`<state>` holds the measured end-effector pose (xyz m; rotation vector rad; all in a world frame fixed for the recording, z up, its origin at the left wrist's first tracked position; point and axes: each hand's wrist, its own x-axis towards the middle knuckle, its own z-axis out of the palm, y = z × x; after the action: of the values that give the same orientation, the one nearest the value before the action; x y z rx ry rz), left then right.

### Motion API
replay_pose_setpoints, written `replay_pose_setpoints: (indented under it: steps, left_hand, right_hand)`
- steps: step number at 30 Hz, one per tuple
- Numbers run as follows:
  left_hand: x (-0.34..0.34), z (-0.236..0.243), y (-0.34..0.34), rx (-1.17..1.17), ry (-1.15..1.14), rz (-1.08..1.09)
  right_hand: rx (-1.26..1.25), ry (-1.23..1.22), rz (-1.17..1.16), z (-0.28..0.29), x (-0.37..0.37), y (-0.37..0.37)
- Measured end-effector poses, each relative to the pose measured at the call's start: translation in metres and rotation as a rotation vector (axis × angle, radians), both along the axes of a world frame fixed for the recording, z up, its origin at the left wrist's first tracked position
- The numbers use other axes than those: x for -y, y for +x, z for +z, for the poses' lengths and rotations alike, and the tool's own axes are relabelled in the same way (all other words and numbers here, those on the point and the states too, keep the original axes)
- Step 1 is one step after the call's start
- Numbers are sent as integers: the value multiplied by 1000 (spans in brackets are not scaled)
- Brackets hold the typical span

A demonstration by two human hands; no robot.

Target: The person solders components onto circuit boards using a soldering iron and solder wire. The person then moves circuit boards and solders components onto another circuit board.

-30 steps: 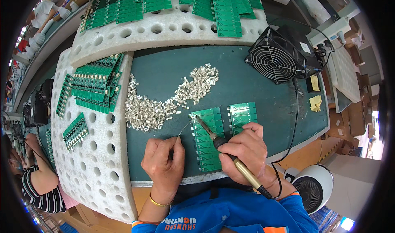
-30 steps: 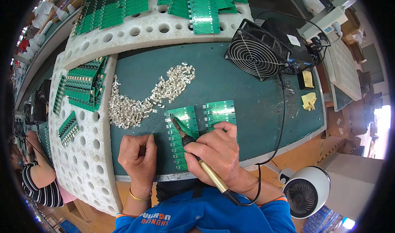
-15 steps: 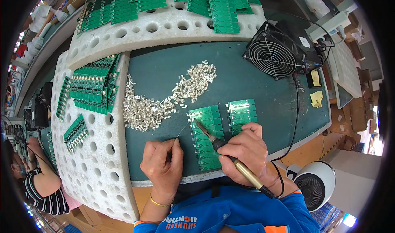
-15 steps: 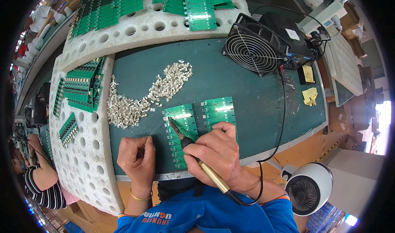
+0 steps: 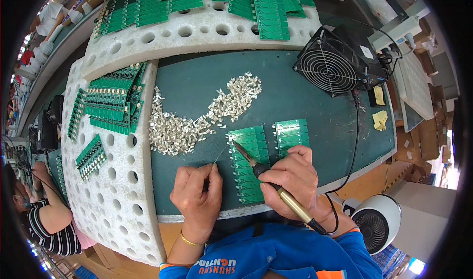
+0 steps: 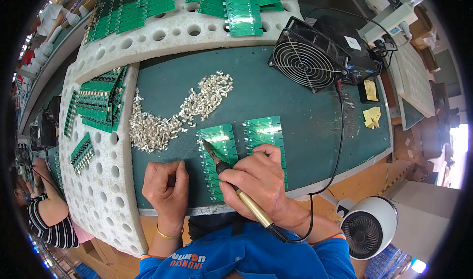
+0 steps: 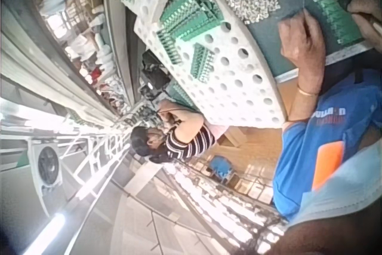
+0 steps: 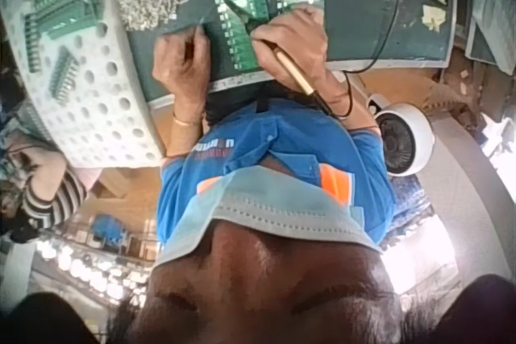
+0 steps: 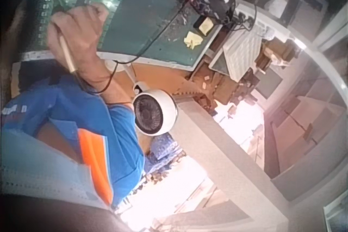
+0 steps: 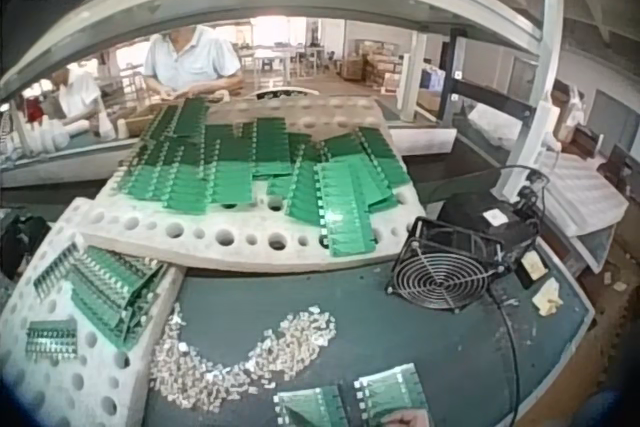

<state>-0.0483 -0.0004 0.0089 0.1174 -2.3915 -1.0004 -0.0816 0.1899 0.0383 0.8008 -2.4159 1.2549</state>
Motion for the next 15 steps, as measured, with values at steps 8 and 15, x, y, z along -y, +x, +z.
replay_pose_setpoints:
  steps: [8,15]
  left_hand:
    - [-2,2,0,37,-40,5]
    - [-2,0,-1,12,-52,14]
  right_hand:
    - [-3,11,5,1,0,1]
    - [-14,14,2,0,0,1]
